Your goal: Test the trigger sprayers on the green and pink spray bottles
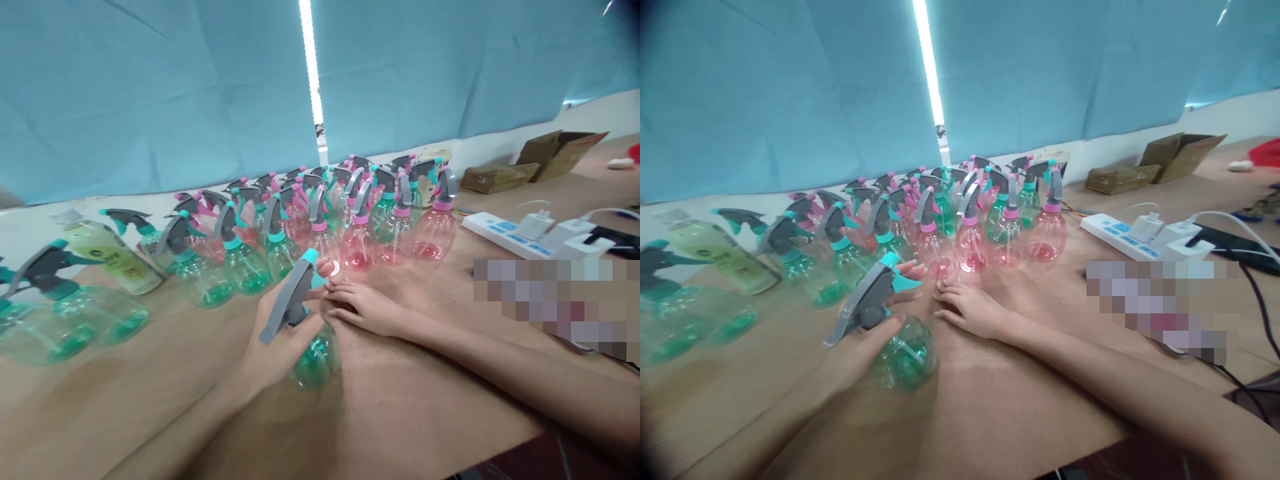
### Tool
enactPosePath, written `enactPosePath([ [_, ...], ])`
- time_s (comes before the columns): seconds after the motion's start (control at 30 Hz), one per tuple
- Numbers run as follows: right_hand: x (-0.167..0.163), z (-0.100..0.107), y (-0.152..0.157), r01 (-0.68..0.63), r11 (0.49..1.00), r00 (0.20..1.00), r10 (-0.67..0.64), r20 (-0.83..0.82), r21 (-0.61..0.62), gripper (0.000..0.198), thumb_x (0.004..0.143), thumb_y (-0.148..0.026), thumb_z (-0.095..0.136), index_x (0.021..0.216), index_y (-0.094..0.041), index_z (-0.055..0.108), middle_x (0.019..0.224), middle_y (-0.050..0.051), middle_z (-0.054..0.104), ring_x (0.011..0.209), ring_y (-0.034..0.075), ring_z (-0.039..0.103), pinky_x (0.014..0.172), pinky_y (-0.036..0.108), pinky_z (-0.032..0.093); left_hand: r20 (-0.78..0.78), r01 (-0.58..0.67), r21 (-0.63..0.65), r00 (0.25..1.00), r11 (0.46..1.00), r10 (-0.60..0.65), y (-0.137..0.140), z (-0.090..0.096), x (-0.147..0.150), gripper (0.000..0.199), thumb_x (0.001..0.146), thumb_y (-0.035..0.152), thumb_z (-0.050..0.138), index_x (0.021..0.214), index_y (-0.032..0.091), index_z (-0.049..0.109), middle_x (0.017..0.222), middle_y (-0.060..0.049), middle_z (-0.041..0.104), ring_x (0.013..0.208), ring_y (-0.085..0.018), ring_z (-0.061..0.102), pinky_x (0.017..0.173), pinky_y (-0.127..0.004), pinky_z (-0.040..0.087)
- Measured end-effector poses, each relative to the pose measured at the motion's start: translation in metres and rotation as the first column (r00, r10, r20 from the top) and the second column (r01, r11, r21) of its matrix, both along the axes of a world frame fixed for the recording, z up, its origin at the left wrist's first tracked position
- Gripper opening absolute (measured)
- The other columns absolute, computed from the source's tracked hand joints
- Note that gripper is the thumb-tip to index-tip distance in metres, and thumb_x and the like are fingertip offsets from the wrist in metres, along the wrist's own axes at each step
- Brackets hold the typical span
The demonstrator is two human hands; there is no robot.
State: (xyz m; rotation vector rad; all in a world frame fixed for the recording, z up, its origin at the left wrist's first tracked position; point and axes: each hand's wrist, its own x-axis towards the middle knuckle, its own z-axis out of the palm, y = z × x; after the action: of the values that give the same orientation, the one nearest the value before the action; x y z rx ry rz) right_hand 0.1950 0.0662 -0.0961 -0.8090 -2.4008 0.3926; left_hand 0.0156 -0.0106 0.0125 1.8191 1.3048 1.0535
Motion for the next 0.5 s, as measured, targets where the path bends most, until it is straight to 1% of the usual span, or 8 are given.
enactPosePath([
  [0.1, -0.0002, 0.0001, 0.0001, -0.002, 1.0, 1.0, 0.002, 0.006, 0.007, 0.032, 0.098, -0.034, 0.051, 0.121, -0.015, 0.064, 0.127, 0.014, 0.065, 0.124, 0.026, 0.056, 0.106, 0.043, 0.044, 0.016, 0.017, -0.002, 1.0, 1.0, -0.017, 0.0002, 0.0011, 0.001, 0.039, 0.066, 0.019, 0.054, 0.105, 0.021, 0.06, 0.096, -0.005, 0.071, 0.071, -0.018, 0.065, 0.058, -0.029, 0.051],
  [0.2, -0.0003, -0.0007, 0.0005, -0.002, 1.0, 1.0, 0.002, 0.006, 0.016, 0.031, 0.098, -0.033, 0.051, 0.121, -0.016, 0.064, 0.126, 0.013, 0.065, 0.123, 0.025, 0.057, 0.106, 0.043, 0.044, 0.042, 0.042, -0.001, 0.998, 0.999, -0.042, 0.0005, 0.0019, 0.0019, 0.037, 0.065, 0.018, 0.054, 0.102, 0.021, 0.059, 0.101, -0.005, 0.07, 0.083, -0.021, 0.067, 0.063, -0.029, 0.053],
  [0.33, 0.0, -0.0022, 0.0011, 0.003, 1.0, 1.0, -0.002, -0.005, 0.025, 0.03, 0.098, -0.033, 0.051, 0.122, -0.018, 0.063, 0.124, 0.012, 0.066, 0.122, 0.025, 0.057, 0.103, 0.044, 0.046, 0.057, 0.053, -0.013, 0.997, 0.999, -0.052, 0.0007, 0.002, 0.0022, 0.03, 0.066, 0.019, 0.055, 0.096, 0.022, 0.057, 0.095, -0.004, 0.07, 0.085, -0.022, 0.068, 0.067, -0.031, 0.055],
  [0.43, 0.0002, -0.0027, 0.0015, -0.008, 1.0, 1.0, 0.008, 0.0, 0.021, 0.031, 0.098, -0.033, 0.051, 0.122, -0.017, 0.063, 0.124, 0.013, 0.065, 0.122, 0.025, 0.057, 0.104, 0.043, 0.045, 0.068, 0.063, -0.002, 0.996, 0.998, -0.063, 0.0007, 0.0029, 0.0023, 0.028, 0.067, 0.019, 0.055, 0.094, 0.022, 0.056, 0.096, -0.004, 0.069, 0.09, -0.023, 0.068, 0.071, -0.032, 0.056],
  [0.5, 0.0002, -0.0028, 0.0017, -0.01, 1.0, 1.0, 0.01, -0.002, 0.014, 0.031, 0.098, -0.033, 0.051, 0.122, -0.017, 0.063, 0.125, 0.013, 0.065, 0.122, 0.025, 0.057, 0.104, 0.044, 0.045, 0.062, 0.067, 0.005, 0.996, 0.998, -0.067, 0.0006, 0.0035, 0.0022, 0.028, 0.066, 0.02, 0.054, 0.095, 0.022, 0.056, 0.098, -0.004, 0.069, 0.09, -0.022, 0.067, 0.073, -0.032, 0.056],
])
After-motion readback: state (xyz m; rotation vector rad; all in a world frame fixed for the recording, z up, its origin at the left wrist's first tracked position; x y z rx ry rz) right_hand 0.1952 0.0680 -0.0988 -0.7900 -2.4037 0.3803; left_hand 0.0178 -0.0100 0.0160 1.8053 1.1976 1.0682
